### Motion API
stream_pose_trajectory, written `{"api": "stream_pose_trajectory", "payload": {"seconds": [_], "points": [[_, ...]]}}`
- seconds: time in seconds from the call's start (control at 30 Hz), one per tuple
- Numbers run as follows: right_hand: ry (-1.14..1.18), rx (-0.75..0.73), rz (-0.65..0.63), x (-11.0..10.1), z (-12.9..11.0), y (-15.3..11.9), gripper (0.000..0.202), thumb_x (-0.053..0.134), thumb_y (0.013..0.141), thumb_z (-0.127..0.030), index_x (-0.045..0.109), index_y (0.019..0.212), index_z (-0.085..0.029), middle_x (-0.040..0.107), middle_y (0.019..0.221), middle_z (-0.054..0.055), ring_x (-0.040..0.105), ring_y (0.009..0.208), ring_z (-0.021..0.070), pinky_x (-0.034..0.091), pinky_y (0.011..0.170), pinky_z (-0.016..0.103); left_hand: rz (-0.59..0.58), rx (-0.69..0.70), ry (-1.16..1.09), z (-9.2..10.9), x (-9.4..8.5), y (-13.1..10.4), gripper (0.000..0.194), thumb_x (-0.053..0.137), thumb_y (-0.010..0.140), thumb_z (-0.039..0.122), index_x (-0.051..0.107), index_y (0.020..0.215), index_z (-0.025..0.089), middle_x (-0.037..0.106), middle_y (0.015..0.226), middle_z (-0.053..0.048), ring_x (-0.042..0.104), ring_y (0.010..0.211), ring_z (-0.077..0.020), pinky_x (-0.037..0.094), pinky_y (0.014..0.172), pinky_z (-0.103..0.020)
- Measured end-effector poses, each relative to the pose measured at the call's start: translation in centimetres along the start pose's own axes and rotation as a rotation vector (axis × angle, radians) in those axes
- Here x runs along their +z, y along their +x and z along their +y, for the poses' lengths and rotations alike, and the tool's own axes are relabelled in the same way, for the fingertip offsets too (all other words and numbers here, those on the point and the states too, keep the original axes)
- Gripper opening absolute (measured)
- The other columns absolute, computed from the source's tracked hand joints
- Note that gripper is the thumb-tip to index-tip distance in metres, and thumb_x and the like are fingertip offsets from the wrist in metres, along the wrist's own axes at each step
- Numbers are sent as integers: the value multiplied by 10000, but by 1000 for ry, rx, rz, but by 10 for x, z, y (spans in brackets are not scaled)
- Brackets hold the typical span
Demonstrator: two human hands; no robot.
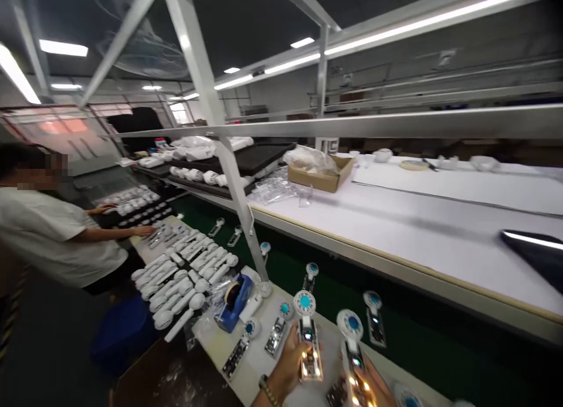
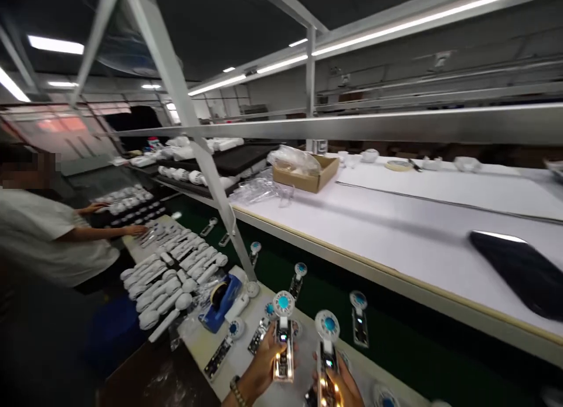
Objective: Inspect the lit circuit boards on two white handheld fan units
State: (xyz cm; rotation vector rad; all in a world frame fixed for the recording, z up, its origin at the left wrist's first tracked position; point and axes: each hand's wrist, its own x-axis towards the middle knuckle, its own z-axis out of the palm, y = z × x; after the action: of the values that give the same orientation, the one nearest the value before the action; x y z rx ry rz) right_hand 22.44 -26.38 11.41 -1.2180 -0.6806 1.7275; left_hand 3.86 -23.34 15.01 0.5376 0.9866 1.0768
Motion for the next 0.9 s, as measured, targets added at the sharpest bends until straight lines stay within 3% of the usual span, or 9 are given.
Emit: {"api": "stream_pose_trajectory", "payload": {"seconds": [0.1,0.27,0.43,0.6,0.73,0.9], "points": [[213,38,64,12,-12,-6,729,702,596,-447,395,1231,-262,707,754,33,650,649,218,499,562,328,-58,-21,35,3,6,-9,398,579,702,204,423,1067,222,627,920,-45,590,595,-122,473,552,-275],[302,-23,33,28,-31,-21,679,684,648,-349,372,1245,-266,686,921,48,617,611,172,461,535,290,-77,-46,42,3,21,-17,378,598,696,198,468,1049,232,520,1199,-73,611,833,-177,497,619,-278],[324,-44,-5,31,-36,-32,564,617,717,-335,393,1225,-236,689,832,43,616,609,176,471,595,320,-121,-87,56,7,37,-30,391,604,692,193,495,1067,200,589,1109,-108,624,800,-193,498,652,-310],[368,-44,-7,29,-33,-32,680,663,670,-341,354,1265,-231,648,633,-10,592,525,165,445,521,292,-159,-153,46,7,45,-40,434,601,697,187,467,1110,202,647,974,-88,637,729,-178,498,645,-314],[381,-19,-20,26,-31,-33,780,690,629,-378,303,1294,-244,652,617,-10,599,529,185,444,493,298,-167,-173,19,4,44,-39,423,609,701,203,476,1101,186,665,875,-78,639,740,-181,499,651,-303],[386,-47,-43,27,-35,-38,715,661,673,-338,300,1283,-241,679,695,3,605,541,169,438,487,280,-190,-162,7,5,42,-37,435,633,688,212,490,1099,199,666,870,-67,640,763,-184,502,672,-301]]}}
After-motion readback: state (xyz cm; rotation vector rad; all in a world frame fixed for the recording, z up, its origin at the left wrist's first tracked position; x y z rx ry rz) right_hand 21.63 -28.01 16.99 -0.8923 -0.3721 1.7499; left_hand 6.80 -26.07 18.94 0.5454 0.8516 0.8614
